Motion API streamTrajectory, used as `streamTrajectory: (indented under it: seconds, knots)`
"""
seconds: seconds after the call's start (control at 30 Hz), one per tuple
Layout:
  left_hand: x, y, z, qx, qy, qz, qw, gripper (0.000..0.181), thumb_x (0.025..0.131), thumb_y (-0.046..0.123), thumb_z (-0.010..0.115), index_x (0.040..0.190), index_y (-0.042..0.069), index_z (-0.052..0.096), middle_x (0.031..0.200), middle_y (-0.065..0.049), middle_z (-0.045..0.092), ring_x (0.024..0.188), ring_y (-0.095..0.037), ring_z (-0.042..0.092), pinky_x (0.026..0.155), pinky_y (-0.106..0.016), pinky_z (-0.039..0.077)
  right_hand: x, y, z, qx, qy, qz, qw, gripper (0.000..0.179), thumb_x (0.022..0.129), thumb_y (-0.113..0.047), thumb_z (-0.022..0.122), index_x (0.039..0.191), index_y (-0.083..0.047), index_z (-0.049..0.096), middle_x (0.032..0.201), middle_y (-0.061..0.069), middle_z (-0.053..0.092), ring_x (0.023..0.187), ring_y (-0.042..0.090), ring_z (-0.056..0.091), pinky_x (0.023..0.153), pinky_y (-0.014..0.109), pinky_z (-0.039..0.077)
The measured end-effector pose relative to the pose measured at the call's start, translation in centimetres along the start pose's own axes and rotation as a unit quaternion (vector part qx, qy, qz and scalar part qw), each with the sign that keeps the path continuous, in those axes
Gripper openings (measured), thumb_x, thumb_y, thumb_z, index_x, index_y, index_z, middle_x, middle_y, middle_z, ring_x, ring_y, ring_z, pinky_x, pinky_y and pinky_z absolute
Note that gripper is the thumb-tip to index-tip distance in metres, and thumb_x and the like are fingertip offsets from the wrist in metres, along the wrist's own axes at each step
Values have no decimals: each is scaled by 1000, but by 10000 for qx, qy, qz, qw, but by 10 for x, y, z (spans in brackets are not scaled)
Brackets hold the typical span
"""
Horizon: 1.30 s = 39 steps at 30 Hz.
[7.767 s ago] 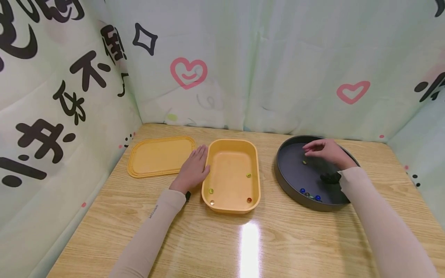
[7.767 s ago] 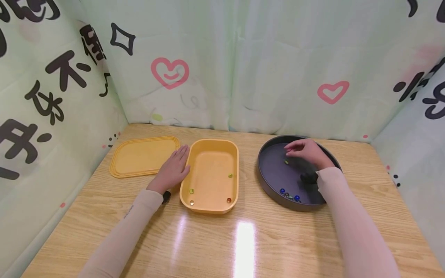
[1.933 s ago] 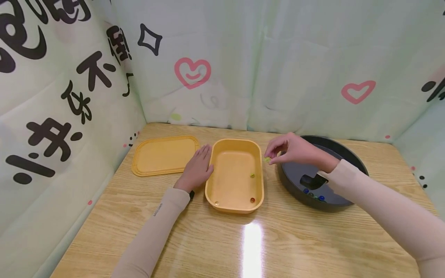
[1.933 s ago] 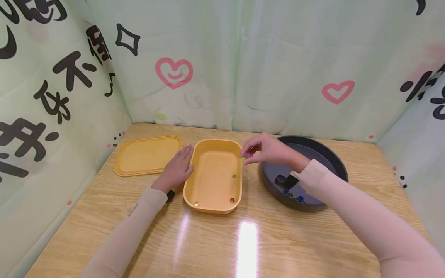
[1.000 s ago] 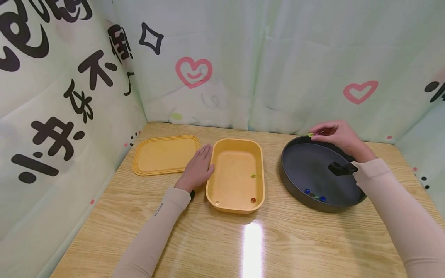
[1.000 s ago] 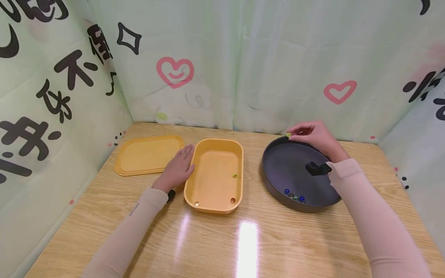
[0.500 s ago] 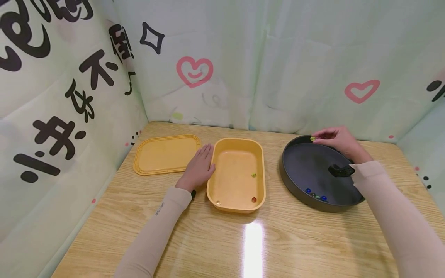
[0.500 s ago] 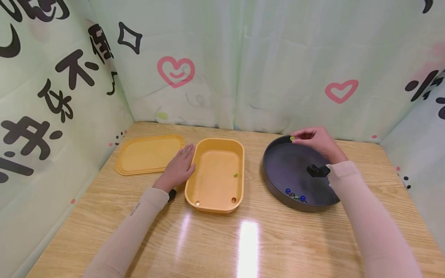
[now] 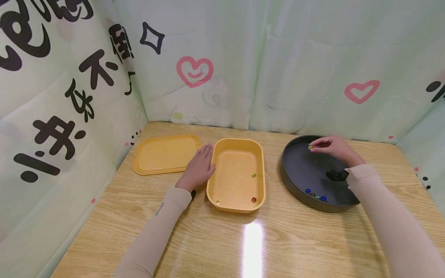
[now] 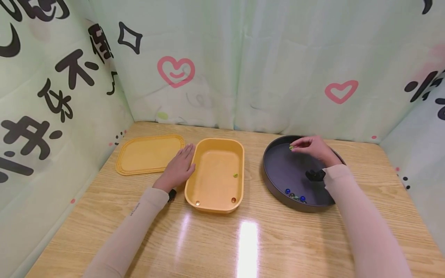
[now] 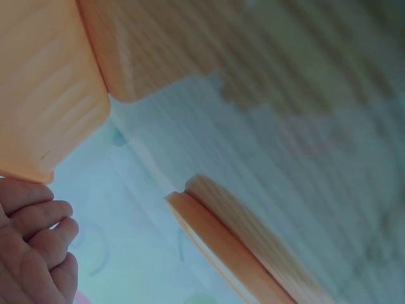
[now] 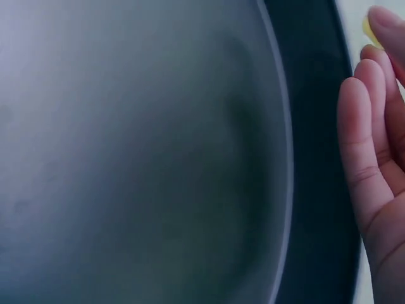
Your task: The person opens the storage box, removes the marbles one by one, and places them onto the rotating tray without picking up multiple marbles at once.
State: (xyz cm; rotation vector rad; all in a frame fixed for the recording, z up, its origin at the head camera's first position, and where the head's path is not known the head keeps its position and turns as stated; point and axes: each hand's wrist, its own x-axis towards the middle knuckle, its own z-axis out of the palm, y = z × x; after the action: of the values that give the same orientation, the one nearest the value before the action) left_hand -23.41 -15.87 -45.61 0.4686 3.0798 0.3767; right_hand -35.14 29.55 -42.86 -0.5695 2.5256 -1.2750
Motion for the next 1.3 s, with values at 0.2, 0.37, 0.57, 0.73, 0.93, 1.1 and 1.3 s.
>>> streamTrajectory:
  seconds: [0.2, 0.37, 0.57, 0.73, 0.93, 1.1, 1.3]
  knots:
    - [0, 0, 1, -82, 9, -14, 10000, 62, 99, 26, 37, 149, -2, 13, 157, -18, 17, 147, -29, 14, 121, -39, 11, 2, 14, 3, -243, -402, 486, 9977, 39, 87, -25, 67, 112, 6, 65, 88, -18, 71, 81, -5, 63, 73, 12, 49]
    - [0, -1, 2, -79, 47, -8, 10000, 62, 99, 26, 37, 149, -2, 14, 156, -18, 18, 147, -28, 14, 121, -38, 11, 4, 19, 4, -375, -621, 743, 9946, 39, 85, -22, 69, 112, 6, 65, 89, -9, 73, 79, 1, 64, 70, 20, 51]
    - [0, -1, 2, -91, 22, -27, 10000, 62, 99, 27, 37, 149, -2, 13, 157, -16, 15, 147, -27, 13, 121, -38, 10, 6, 18, 5, -587, -684, 767, 9930, 36, 84, -20, 70, 110, 5, 67, 91, -2, 74, 76, 2, 63, 68, 22, 51]
    - [0, -1, 1, -113, 26, -25, 9999, 62, 99, 26, 36, 149, -2, 13, 157, -17, 16, 147, -28, 14, 121, -38, 10, 8, 16, 5, -735, -725, 720, 9920, 31, 84, -14, 69, 108, 5, 68, 92, 4, 74, 76, 0, 63, 69, 21, 52]
    - [1, -1, 1, -109, 30, -35, 9999, 62, 99, 27, 37, 149, -1, 13, 157, -16, 16, 147, -27, 14, 121, -38, 10, 9, 15, -2, -690, -695, 724, 9926, 35, 85, -16, 68, 113, 6, 65, 96, 6, 73, 79, -3, 63, 71, 17, 52]
    - [1, -1, 1, -105, 8, -44, 9999, 62, 100, 27, 36, 149, -1, 13, 157, -16, 16, 147, -27, 14, 121, -38, 10, 7, 0, -14, -458, -557, 491, 9962, 38, 87, -18, 67, 115, 7, 62, 93, -7, 72, 81, -6, 62, 72, 11, 50]
    - [2, -1, 1, -185, 12, -30, 9998, 62, 99, 26, 37, 149, -2, 14, 156, -17, 17, 147, -27, 14, 121, -38, 10, 6, -49, -16, -512, -352, 170, 9979, 37, 86, -18, 68, 115, 5, 64, 88, -21, 68, 83, -3, 64, 73, 13, 51]
